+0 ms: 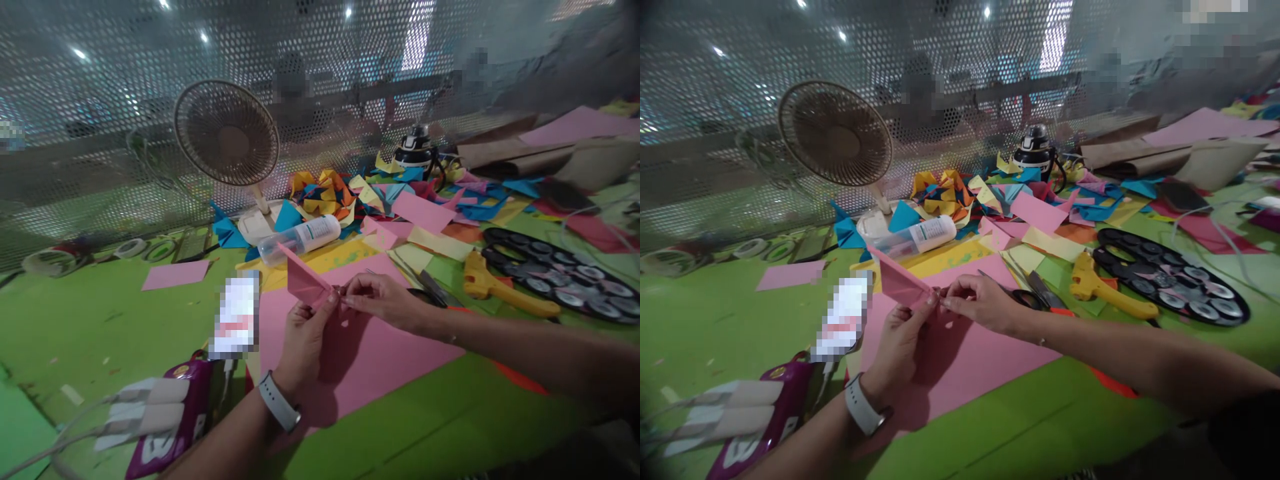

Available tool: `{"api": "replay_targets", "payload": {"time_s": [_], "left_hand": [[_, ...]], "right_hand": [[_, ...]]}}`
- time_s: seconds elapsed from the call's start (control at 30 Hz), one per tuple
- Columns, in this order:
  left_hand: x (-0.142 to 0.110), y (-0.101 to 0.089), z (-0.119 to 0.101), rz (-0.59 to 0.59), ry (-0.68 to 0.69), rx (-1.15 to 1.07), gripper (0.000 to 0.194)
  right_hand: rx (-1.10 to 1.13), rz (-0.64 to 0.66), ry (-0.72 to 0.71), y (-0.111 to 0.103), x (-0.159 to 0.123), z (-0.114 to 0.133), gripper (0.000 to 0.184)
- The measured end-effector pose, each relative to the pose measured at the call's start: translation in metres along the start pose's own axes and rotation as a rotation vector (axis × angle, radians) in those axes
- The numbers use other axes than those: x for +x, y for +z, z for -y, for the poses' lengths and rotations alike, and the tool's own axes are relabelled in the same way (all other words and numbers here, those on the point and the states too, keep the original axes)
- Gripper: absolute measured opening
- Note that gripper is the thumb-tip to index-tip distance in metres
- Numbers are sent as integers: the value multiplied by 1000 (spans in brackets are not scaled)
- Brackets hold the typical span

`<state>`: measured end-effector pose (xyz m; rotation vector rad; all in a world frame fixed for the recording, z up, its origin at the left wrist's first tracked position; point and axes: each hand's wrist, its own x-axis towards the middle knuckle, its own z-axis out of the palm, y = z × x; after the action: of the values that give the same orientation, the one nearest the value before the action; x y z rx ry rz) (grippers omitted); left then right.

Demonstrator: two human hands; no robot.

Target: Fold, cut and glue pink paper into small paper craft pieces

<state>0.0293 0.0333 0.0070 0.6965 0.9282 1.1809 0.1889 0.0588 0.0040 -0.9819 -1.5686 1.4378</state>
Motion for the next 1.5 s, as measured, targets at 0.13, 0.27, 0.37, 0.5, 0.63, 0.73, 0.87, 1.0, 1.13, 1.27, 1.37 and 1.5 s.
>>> {"api": "replay_targets", "payload": {"time_s": [0.13, 0.27, 0.37, 0.5, 0.63, 0.73, 0.87, 1.0, 1.13, 1.27, 1.37, 1.5], "left_hand": [[-3, 3, -1, 46, -8, -51, 20], [-2, 2, 1, 84, 5, -105, 19], [-1, 0, 3, 104, 5, -111, 18], [0, 0, 4, 108, -1, -116, 19], [1, -2, 5, 103, -15, -107, 21], [1, -1, 5, 163, -32, -106, 22], [-3, 5, 4, 187, -19, -173, 18], [-5, 7, 4, 185, -2, -202, 12], [-3, 4, 6, 222, 21, -159, 12], [-2, 4, 7, 242, 30, -152, 13], [-2, 4, 8, 248, 29, -150, 13], [-2, 1, 8, 248, 40, -124, 14]], "right_hand": [[-49, -41, 68, -2, -1, 6, 29], [-30, 128, 105, -3, -1, 8, 32], [36, 184, 89, -1, -1, 5, 31], [54, 175, 85, 1, -2, 1, 30], [42, 160, 80, 2, -2, -1, 31], [32, 156, 86, 2, -2, -2, 33], [35, 176, 98, 1, -1, -2, 37], [-22, 225, 99, 1, -1, -1, 40], [4, 245, 114, 2, -2, -1, 41], [-37, 247, 108, 3, -2, -1, 42], [-87, 234, 111, 3, -3, 0, 44], [-105, 233, 123, 4, -4, 4, 44]]}}
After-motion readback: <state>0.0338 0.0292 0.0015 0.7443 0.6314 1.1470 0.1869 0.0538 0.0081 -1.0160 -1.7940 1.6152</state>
